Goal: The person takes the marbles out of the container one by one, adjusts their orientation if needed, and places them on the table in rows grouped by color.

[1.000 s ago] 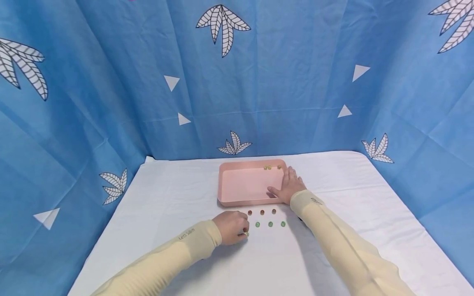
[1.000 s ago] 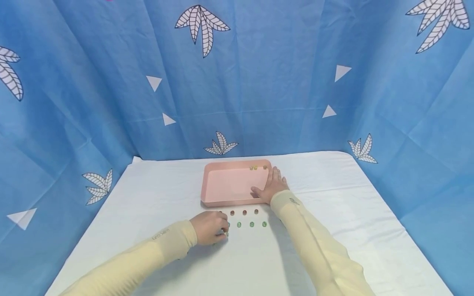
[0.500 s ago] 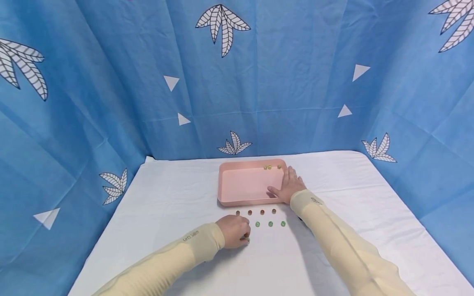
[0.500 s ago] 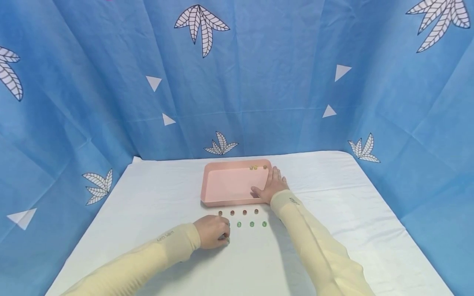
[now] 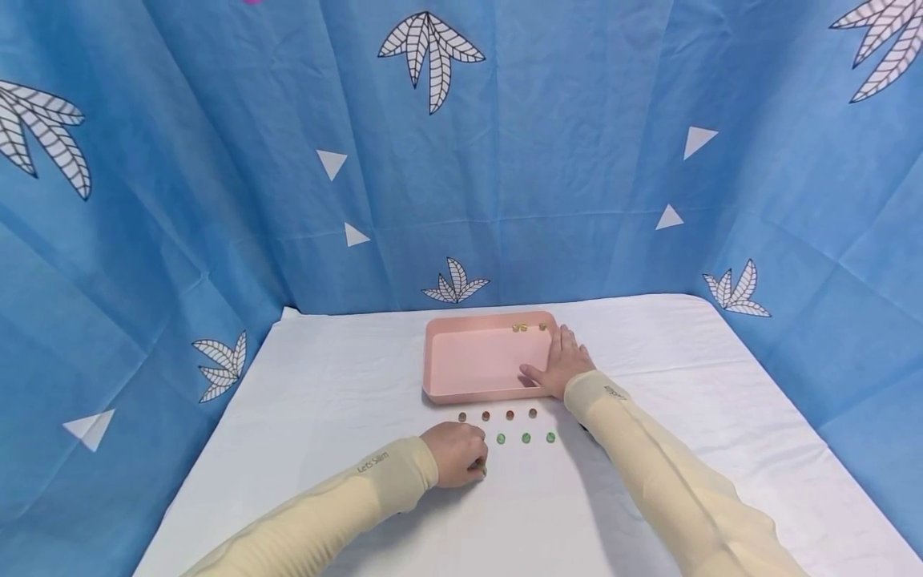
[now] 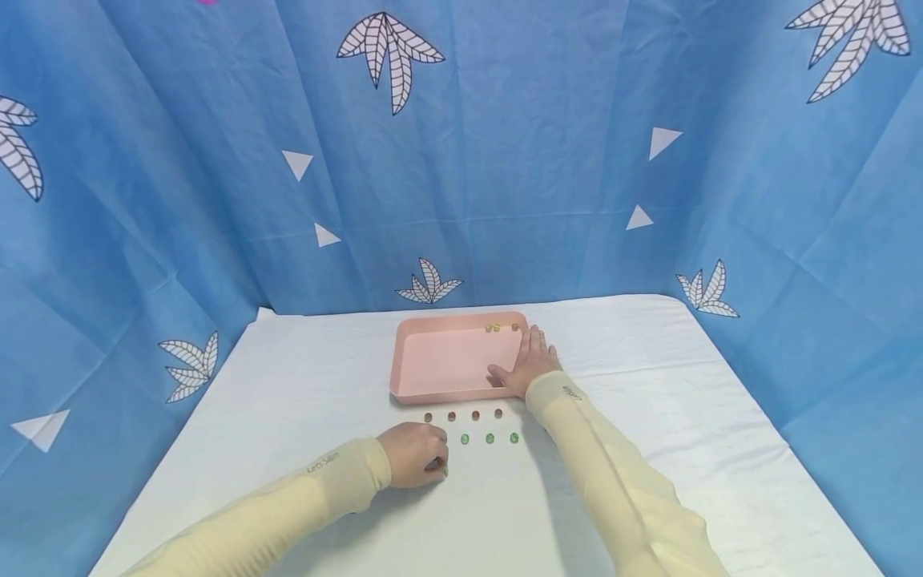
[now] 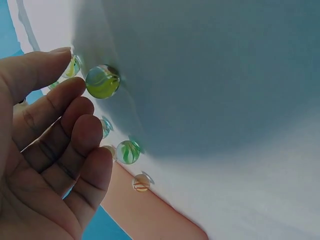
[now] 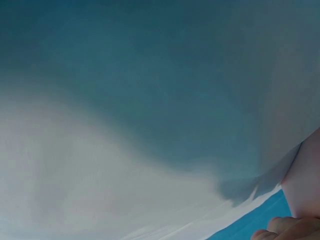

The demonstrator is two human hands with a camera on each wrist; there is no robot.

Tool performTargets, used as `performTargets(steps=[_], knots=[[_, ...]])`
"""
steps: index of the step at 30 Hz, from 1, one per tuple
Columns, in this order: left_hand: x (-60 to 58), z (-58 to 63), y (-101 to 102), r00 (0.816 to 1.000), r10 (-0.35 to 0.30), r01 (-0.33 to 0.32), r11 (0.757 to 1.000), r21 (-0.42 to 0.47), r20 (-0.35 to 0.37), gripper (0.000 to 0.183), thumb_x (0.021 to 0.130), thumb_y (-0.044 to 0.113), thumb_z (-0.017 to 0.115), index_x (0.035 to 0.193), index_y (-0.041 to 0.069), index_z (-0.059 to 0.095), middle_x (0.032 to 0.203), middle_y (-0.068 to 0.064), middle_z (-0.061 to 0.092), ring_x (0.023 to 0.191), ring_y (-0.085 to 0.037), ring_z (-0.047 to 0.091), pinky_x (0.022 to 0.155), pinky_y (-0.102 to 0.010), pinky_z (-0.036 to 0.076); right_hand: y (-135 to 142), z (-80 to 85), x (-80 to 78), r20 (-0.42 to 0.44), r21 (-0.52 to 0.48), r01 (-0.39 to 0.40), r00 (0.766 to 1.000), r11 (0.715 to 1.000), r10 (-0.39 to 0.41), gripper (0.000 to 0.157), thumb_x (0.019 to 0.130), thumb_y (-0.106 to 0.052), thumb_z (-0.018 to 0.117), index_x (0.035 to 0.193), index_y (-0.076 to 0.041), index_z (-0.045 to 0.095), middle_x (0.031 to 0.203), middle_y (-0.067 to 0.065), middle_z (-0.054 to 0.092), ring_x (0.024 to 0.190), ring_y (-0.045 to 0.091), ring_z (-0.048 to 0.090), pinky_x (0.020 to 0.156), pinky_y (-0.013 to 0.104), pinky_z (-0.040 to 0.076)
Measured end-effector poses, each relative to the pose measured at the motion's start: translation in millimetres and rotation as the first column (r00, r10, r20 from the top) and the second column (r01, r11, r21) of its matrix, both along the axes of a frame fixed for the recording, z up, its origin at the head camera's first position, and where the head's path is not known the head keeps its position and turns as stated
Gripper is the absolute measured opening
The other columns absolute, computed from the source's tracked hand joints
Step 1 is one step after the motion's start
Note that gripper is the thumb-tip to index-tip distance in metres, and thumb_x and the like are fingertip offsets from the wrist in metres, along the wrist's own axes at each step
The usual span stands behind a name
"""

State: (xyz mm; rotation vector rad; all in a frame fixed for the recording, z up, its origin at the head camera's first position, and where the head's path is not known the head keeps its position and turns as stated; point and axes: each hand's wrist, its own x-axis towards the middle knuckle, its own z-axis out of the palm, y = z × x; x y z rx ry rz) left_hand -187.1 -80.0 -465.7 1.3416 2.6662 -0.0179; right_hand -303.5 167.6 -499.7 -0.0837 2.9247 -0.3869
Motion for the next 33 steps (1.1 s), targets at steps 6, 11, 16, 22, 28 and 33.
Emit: performTargets(steps=[6,11,16,22,28,33], knots=[[-0.8,-0.8,-1.0,1.000,-0.006,0.006,1.000,0.013,-0.003,0.012,0.081,0.036,0.077,0.080,0.023,0.074,0.070,0.017,0.051,0.058,0.004,0.043,0.059,-0.012,0.043,0.1,1.2,1.5,-0.012,0.004,-0.007,1.000,1.000,0.007,0.114,0.086,-0.072,0.044,0.149,0.010,-0.004,0.156,0.029,-0.003,0.145,0.040,0.001,0.116,0.054,0.009],[-3.4,1.6,-0.9,1.000,-0.011,0.011,1.000,0.030,-0.006,0.012,0.081,0.034,0.075,0.082,0.022,0.075,0.072,0.016,0.054,0.059,0.004,0.044,0.062,-0.013,0.045,-0.1,3.4,3.0,-0.015,0.008,-0.017,1.000,1.000,0.017,0.113,0.087,-0.072,0.043,0.149,0.011,-0.003,0.156,0.029,-0.002,0.144,0.041,0.002,0.116,0.054,0.010],[-8.5,10.8,-0.9,1.000,-0.016,0.018,0.998,0.066,-0.027,0.016,0.084,0.036,0.073,0.083,0.021,0.075,0.076,0.014,0.059,0.067,0.002,0.052,0.065,-0.015,0.047,0.2,5.2,3.8,-0.009,0.014,-0.020,1.000,1.000,0.020,0.113,0.087,-0.072,0.041,0.149,0.011,-0.004,0.156,0.029,-0.003,0.144,0.041,0.001,0.116,0.053,0.010],[-17.7,28.0,-1.0,0.999,0.019,-0.015,0.990,0.141,-0.027,0.015,0.086,0.034,0.072,0.085,0.020,0.076,0.082,0.012,0.066,0.073,0.001,0.058,0.068,-0.014,0.049,0.8,6.5,5.1,-0.008,0.010,-0.017,1.000,1.000,0.017,0.111,0.088,-0.071,0.041,0.149,0.011,-0.004,0.156,0.029,-0.004,0.144,0.041,0.001,0.116,0.053,0.009],[-28.6,44.7,0.4,0.995,0.101,-0.102,0.981,0.165,0.018,0.015,0.088,0.033,0.070,0.091,0.019,0.076,0.089,0.008,0.069,0.077,-0.002,0.061,0.075,-0.020,0.053,1.0,3.5,3.4,0.004,0.019,-0.013,1.000,1.000,0.013,0.112,0.087,-0.073,0.040,0.149,0.010,-0.005,0.156,0.028,-0.006,0.145,0.040,0.000,0.116,0.053,0.007],[-39.9,57.3,2.7,0.984,0.171,-0.175,0.969,0.173,0.043,0.016,0.090,0.033,0.069,0.094,0.019,0.075,0.089,0.008,0.067,0.076,-0.002,0.059,0.075,-0.020,0.053,0.8,-0.7,1.0,0.013,0.001,0.001,1.000,1.000,-0.001,0.113,0.086,-0.073,0.041,0.149,0.008,-0.006,0.157,0.026,-0.007,0.145,0.039,-0.002,0.116,0.052,0.006]])
